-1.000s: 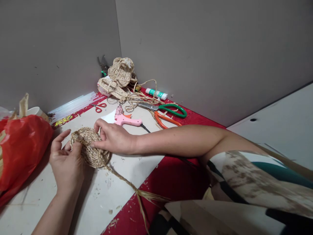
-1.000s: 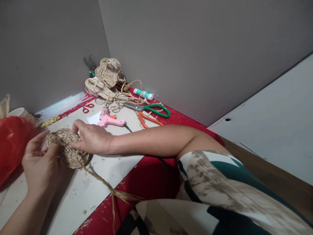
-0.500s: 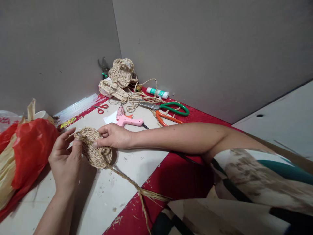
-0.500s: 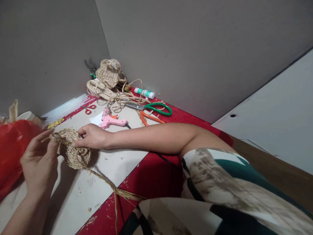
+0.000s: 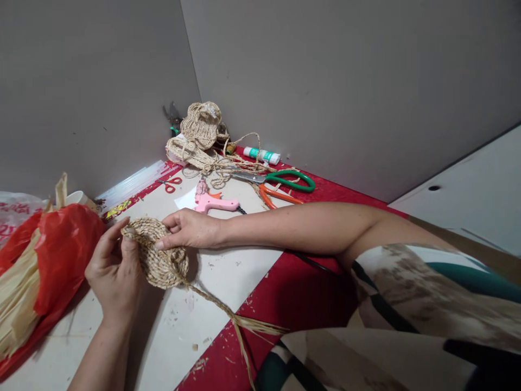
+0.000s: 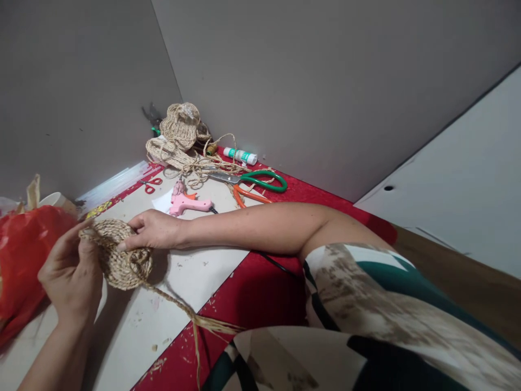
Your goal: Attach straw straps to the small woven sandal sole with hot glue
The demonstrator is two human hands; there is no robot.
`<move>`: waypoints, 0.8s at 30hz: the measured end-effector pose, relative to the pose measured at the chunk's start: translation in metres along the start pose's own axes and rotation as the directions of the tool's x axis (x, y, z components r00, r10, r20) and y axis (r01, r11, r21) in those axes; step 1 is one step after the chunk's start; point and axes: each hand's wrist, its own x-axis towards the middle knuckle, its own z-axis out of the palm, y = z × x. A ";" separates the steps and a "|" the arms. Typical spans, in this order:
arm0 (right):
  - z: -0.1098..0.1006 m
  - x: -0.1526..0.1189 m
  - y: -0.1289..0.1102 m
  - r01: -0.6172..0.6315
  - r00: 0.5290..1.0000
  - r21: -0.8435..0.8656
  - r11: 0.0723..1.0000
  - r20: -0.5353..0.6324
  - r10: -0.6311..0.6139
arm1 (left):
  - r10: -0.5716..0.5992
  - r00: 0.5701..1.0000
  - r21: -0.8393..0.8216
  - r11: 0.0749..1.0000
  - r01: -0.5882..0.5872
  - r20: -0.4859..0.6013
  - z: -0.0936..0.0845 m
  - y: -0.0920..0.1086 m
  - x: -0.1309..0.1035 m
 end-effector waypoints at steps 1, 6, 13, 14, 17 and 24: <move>0.000 0.000 -0.001 0.008 1.000 0.012 1.000 -0.021 -0.008 | -0.042 0.999 -0.039 0.998 0.042 -0.008 0.001 0.001 0.000; -0.003 0.005 -0.004 0.079 0.985 0.101 0.992 -0.158 -0.063 | -0.380 0.925 -0.314 0.876 0.366 0.020 0.004 -0.002 0.002; -0.008 0.012 -0.002 0.208 0.956 0.002 0.978 -0.211 -0.202 | -0.551 0.783 -0.436 0.653 0.620 0.288 0.011 -0.005 0.001; -0.009 0.013 -0.001 0.224 0.951 -0.008 0.975 -0.216 -0.220 | -0.557 0.771 -0.434 0.639 0.635 0.308 0.011 -0.004 0.001; -0.008 0.013 0.000 0.260 0.940 -0.034 0.965 -0.221 -0.261 | -0.561 0.746 -0.429 0.611 0.665 0.358 0.013 -0.001 -0.001; -0.005 0.011 0.002 0.300 0.933 -0.116 0.947 -0.173 -0.316 | -0.540 0.733 -0.402 0.614 0.679 0.415 0.014 0.000 -0.002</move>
